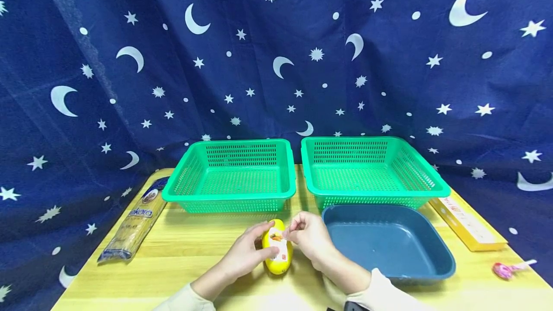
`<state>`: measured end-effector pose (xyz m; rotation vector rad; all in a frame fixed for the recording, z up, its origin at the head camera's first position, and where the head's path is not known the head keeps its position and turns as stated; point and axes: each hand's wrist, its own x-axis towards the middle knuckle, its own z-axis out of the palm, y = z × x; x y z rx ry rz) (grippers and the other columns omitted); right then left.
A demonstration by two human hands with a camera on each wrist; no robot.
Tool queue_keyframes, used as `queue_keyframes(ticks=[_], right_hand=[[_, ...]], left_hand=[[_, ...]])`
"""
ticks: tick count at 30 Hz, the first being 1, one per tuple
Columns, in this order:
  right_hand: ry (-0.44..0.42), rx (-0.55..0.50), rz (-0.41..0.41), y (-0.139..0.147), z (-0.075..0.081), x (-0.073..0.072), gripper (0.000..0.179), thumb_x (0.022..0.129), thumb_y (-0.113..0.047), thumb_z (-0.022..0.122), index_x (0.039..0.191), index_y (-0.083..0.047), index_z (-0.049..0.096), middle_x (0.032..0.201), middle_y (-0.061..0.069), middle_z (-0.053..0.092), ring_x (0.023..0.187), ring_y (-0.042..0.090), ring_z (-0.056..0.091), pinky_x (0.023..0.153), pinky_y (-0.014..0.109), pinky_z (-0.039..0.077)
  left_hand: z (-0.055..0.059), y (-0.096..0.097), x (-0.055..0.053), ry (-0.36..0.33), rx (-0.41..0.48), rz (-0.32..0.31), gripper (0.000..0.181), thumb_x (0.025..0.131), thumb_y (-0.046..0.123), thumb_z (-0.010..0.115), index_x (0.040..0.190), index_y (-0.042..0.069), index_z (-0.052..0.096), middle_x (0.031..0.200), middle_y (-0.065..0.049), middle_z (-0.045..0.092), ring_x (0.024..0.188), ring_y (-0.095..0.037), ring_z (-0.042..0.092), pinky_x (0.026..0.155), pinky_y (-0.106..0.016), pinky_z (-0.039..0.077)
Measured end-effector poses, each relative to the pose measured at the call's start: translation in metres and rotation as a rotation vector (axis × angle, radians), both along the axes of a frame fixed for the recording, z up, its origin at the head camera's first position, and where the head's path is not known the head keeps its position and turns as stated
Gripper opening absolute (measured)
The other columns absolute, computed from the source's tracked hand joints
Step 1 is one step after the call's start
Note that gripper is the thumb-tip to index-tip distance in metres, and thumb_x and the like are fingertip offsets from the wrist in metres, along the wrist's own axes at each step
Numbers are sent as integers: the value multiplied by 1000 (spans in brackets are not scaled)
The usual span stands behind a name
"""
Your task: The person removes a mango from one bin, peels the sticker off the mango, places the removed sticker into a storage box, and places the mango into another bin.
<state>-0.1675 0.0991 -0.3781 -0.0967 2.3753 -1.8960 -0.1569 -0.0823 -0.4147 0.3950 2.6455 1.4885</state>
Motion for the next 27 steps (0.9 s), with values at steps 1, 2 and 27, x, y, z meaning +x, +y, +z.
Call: queue_keyframes(ticks=[1, 2, 27], right_hand=[[21, 23, -1, 0, -1, 0, 18, 81, 5, 71, 79, -3, 56, 77, 4, 68, 78, 14, 65, 74, 24, 53], [53, 61, -6, -1, -2, 1, 15, 81, 2, 73, 81, -4, 60, 78, 3, 68, 78, 13, 63, 73, 23, 52], [116, 176, -22, -5, -5, 7, 13, 81, 1, 74, 93, -1, 71, 84, 6, 73, 79, 12, 64, 68, 21, 51]], left_hand=[[0, 0, 0, 3, 5, -4, 67, 83, 31, 74, 142, 9, 52, 151, -20, 43, 136, -44, 44, 109, -63, 36], [0, 0, -1, 4, 7, -7, 67, 83, 31, 73, 142, 8, 51, 151, -20, 43, 136, -43, 44, 109, -63, 36], [-3, 0, 2, 97, -133, -43, 88, 74, 45, 80, 145, 5, 47, 150, -25, 41, 131, -43, 48, 103, -60, 44]])
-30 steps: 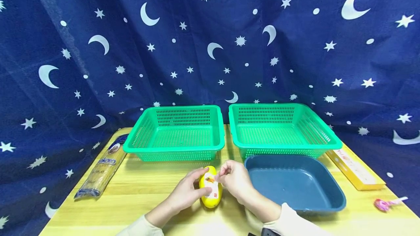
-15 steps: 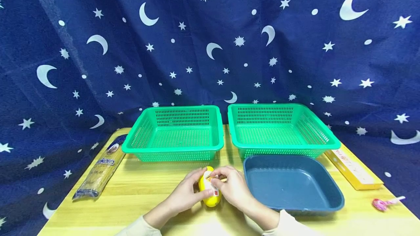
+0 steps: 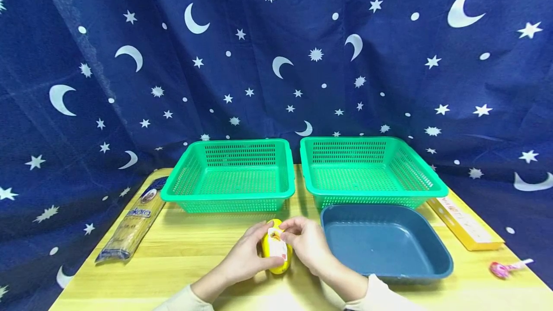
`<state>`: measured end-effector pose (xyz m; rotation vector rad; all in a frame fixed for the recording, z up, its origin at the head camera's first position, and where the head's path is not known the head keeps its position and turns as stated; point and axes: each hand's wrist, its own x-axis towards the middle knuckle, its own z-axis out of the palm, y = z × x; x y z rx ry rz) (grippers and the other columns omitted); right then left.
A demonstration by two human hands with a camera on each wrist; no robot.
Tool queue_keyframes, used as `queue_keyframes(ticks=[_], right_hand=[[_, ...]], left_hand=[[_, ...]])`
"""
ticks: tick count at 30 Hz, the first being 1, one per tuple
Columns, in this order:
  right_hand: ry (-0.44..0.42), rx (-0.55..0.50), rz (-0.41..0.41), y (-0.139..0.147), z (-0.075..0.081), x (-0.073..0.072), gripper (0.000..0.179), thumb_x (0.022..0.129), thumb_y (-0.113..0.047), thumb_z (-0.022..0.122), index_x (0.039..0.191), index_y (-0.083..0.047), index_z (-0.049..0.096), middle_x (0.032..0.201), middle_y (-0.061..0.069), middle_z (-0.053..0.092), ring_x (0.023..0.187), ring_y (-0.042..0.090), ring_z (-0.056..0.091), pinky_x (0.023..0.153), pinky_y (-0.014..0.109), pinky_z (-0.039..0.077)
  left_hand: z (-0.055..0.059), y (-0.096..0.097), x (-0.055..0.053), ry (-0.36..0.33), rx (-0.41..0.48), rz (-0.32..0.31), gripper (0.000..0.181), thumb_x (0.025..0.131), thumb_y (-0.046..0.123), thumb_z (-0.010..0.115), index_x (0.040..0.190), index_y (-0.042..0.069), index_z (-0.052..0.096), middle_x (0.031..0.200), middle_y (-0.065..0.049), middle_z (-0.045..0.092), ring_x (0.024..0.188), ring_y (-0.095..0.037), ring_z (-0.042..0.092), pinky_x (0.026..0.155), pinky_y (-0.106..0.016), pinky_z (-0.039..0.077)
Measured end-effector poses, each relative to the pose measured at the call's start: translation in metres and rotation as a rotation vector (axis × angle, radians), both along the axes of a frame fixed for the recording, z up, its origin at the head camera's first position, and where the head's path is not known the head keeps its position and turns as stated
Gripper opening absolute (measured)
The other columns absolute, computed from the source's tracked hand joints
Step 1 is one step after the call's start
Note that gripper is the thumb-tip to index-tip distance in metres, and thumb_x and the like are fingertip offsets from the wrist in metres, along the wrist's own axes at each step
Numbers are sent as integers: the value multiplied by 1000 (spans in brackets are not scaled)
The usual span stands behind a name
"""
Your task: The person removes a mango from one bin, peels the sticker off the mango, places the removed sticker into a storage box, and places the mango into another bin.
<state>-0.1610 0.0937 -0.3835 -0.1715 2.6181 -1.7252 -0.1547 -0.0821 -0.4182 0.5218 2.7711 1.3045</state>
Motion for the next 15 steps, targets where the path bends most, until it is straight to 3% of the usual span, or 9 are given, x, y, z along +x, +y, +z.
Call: queue_keyframes(ticks=[4, 7, 10, 12, 15], right_hand=[[-136, -204, 22, 3, 4, -1, 12, 78, 6, 72, 87, 4, 63, 73, 2, 66, 70, 9, 58, 61, 20, 47], [-209, -299, 61, 8, 6, -2, 17, 79, 5, 71, 77, -5, 57, 68, -6, 62, 66, 6, 56, 58, 19, 42], [-271, -388, 115, 11, 9, -1, 27, 82, 4, 68, 74, -14, 50, 69, -8, 62, 72, 6, 60, 64, 23, 49], [-280, -417, 146, 12, 14, 0, 28, 84, 3, 67, 74, -15, 48, 71, -8, 62, 79, 8, 62, 71, 28, 53], [-191, -391, 137, 10, 28, 2, 24, 83, 2, 68, 78, -11, 49, 74, -5, 64, 81, 11, 62, 75, 28, 52]], left_hand=[[-3, 3, -1, 30, -27, 13, 87, 72, 44, 80, 144, 6, 48, 149, -24, 43, 130, -42, 50, 103, -58, 46], [-4, 5, -1, 41, -30, 9, 87, 72, 45, 80, 144, 6, 49, 149, -24, 44, 130, -42, 50, 101, -57, 47], [-4, 5, -1, 37, -24, 8, 88, 72, 45, 80, 144, 6, 48, 149, -25, 43, 129, -43, 50, 101, -57, 47], [-3, 3, -1, 32, -16, 6, 87, 72, 43, 81, 144, 6, 48, 149, -26, 43, 130, -44, 49, 102, -59, 46], [-2, -1, -3, 36, -10, 9, 85, 72, 39, 82, 143, 5, 48, 148, -28, 42, 130, -47, 48, 102, -62, 44]])
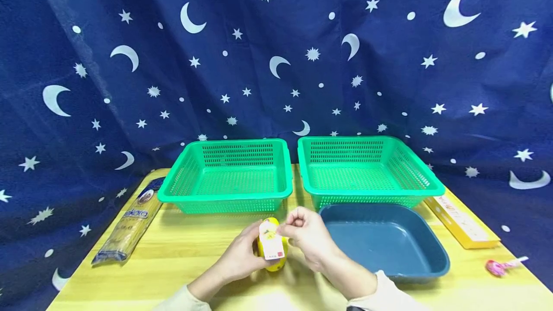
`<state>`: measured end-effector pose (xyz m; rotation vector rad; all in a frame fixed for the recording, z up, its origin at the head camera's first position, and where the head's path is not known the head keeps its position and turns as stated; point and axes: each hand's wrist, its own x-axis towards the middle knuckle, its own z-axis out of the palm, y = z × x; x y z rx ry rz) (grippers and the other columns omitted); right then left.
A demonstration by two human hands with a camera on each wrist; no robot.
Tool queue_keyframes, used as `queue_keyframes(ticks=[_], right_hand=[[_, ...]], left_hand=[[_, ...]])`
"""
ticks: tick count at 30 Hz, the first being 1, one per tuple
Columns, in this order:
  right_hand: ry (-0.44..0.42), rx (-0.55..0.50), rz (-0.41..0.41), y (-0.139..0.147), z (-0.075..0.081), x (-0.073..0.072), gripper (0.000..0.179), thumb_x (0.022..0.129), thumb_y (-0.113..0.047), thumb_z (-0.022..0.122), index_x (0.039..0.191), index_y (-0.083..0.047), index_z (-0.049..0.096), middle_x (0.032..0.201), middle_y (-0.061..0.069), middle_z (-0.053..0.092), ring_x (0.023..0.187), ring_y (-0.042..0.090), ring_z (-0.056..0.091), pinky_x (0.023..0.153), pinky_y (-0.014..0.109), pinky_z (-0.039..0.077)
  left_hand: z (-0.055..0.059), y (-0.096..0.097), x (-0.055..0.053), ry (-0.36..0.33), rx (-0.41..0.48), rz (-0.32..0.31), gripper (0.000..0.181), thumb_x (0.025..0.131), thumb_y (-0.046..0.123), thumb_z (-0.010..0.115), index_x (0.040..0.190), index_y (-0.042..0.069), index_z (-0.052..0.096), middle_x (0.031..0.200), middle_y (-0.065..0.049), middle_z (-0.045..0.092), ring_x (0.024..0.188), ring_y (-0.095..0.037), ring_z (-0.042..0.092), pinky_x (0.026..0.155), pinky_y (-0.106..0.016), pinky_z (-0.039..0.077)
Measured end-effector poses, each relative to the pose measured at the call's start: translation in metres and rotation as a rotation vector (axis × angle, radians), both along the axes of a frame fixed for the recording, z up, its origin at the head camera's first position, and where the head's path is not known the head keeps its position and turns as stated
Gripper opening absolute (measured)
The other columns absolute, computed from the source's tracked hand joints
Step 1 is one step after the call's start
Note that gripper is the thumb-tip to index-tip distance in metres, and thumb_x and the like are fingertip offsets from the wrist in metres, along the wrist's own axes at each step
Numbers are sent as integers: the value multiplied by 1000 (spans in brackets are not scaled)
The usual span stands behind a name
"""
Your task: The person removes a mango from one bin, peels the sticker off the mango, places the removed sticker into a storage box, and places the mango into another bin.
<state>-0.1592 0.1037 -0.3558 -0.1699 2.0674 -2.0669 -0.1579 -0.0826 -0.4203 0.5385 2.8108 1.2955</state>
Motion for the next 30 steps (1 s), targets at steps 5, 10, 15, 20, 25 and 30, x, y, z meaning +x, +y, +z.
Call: queue_keyframes(ticks=[5, 10, 15, 20, 25, 30], right_hand=[[140, 158, -73, 0, 16, 5, 19, 83, -2, 73, 93, 1, 57, 80, 1, 66, 79, 13, 58, 75, 26, 48], [138, 220, -72, 11, 14, 12, 21, 86, -4, 72, 101, 6, 61, 89, 4, 69, 84, 11, 62, 78, 23, 51], [129, 289, -80, 30, 15, 9, 20, 87, -9, 71, 102, 4, 66, 95, 5, 72, 90, 11, 63, 83, 26, 51], [100, 390, -58, 58, 16, 2, 27, 90, -17, 71, 109, 2, 69, 106, 5, 73, 98, 10, 62, 88, 31, 49], [43, 447, -40, 90, 14, -8, 35, 90, -22, 70, 116, 2, 68, 112, 4, 72, 97, 10, 62, 84, 32, 51], [-10, 457, -19, 117, 10, -19, 39, 91, -20, 68, 121, 5, 65, 113, 3, 72, 95, 7, 63, 84, 33, 53]], left_hand=[[1, -3, -1, -12, 9, -14, 87, 75, 40, 79, 145, 5, 44, 149, -30, 39, 130, -50, 47, 101, -63, 44], [0, -3, 0, -26, -2, -6, 89, 74, 44, 79, 146, 4, 44, 150, -27, 40, 133, -47, 46, 104, -63, 41], [1, -4, 2, -33, -3, -11, 89, 73, 44, 81, 145, 5, 45, 150, -26, 40, 134, -46, 45, 105, -64, 40], [2, -6, 5, -52, 9, -24, 89, 73, 44, 81, 145, 6, 46, 151, -26, 40, 136, -46, 43, 105, -66, 38], [5, -8, 6, -60, 11, -32, 89, 73, 44, 81, 146, 7, 45, 152, -25, 40, 137, -46, 42, 105, -68, 37], [6, -11, 6, -69, 14, -35, 89, 74, 45, 80, 146, 7, 45, 152, -24, 40, 137, -46, 42, 105, -67, 38]])
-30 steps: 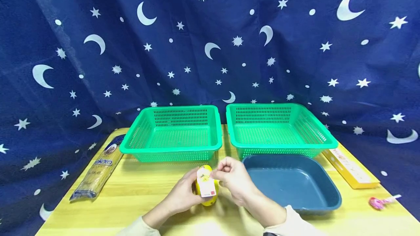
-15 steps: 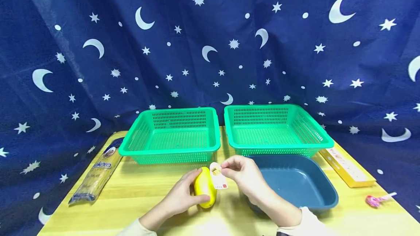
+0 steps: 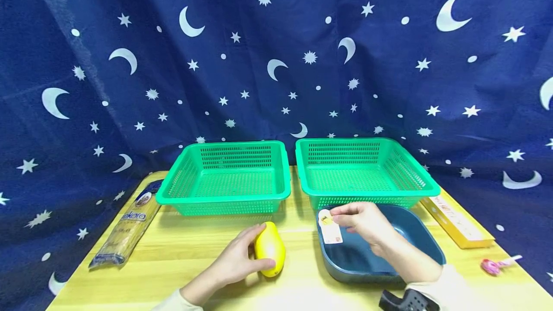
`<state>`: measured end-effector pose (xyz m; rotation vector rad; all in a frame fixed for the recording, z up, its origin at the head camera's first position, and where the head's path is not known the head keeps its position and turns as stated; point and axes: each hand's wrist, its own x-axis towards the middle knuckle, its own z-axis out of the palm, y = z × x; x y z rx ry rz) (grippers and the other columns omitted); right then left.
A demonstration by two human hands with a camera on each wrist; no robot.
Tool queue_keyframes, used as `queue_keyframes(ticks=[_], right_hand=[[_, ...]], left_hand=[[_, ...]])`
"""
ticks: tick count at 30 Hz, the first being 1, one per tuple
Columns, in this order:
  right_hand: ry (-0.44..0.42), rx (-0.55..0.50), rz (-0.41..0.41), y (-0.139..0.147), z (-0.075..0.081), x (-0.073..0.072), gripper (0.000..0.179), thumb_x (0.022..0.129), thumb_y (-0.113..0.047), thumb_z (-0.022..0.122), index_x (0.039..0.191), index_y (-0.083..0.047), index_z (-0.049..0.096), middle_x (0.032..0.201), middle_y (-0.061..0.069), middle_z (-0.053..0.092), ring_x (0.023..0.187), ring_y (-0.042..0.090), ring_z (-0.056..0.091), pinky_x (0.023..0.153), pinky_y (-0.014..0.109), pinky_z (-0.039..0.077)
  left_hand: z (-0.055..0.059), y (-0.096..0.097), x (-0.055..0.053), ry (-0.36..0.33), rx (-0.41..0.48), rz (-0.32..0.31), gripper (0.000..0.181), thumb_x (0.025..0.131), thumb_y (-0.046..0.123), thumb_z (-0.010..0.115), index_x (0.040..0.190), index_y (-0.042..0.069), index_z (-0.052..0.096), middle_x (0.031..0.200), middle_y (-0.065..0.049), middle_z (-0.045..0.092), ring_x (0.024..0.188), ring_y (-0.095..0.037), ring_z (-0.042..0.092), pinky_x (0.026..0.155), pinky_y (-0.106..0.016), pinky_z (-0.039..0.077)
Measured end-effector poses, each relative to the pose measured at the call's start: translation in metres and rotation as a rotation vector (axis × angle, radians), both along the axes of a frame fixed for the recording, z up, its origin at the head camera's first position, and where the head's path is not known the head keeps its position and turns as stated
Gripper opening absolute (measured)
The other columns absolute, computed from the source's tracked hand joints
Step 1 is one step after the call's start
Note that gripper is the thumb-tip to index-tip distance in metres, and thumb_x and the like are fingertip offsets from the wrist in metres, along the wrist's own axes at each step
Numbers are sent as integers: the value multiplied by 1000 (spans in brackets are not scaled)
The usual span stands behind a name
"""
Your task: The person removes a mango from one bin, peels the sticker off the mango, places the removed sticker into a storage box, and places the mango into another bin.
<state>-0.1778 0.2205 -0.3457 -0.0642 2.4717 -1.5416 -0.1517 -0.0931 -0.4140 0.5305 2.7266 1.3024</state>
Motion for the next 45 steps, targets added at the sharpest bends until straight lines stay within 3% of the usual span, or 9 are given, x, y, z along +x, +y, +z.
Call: queue_keyframes(ticks=[10, 13, 19, 32, 36, 45], right_hand=[[-64, 120, 10, 35, -1, -25, 39, 93, -19, 65, 122, 6, 65, 114, 11, 72, 102, 21, 66, 89, 45, 55], [-94, 138, 30, 38, -4, -32, 37, 92, -19, 66, 120, 6, 66, 117, 14, 71, 101, 23, 67, 90, 46, 55], [-191, 146, 44, 39, -17, -44, 35, 89, -20, 71, 116, 2, 69, 108, 8, 74, 93, 18, 69, 79, 39, 55], [-345, -39, 98, 48, -33, -51, 26, 92, -19, 67, 114, -5, 72, 95, 0, 73, 92, 17, 68, 80, 37, 56], [-347, -33, 106, 46, -36, -50, 23, 91, -18, 69, 110, -6, 73, 94, 0, 74, 90, 16, 69, 79, 37, 56], [-245, 118, 106, 41, -40, -47, 31, 88, -14, 69, 114, 3, 70, 93, 1, 75, 85, 15, 67, 72, 34, 54]], left_hand=[[0, -1, -1, -14, -10, -7, 89, 74, 46, 79, 147, 8, 44, 153, -23, 39, 138, -44, 42, 107, -66, 36], [0, -1, -2, -16, -9, -10, 89, 74, 47, 79, 147, 8, 44, 153, -23, 39, 138, -44, 41, 107, -66, 36], [-1, -3, -3, -26, 4, -12, 91, 74, 47, 79, 148, 9, 43, 153, -23, 39, 138, -45, 41, 107, -67, 36], [-4, -6, -6, -21, 7, -24, 90, 75, 47, 79, 149, 10, 43, 153, -22, 39, 139, -43, 41, 107, -67, 36], [-4, -6, -6, -19, 5, -25, 90, 75, 48, 79, 149, 11, 43, 153, -22, 39, 139, -43, 41, 107, -67, 36], [-5, -6, -6, -27, 9, -30, 91, 75, 48, 79, 149, 11, 42, 153, -22, 38, 139, -43, 40, 107, -67, 35]])
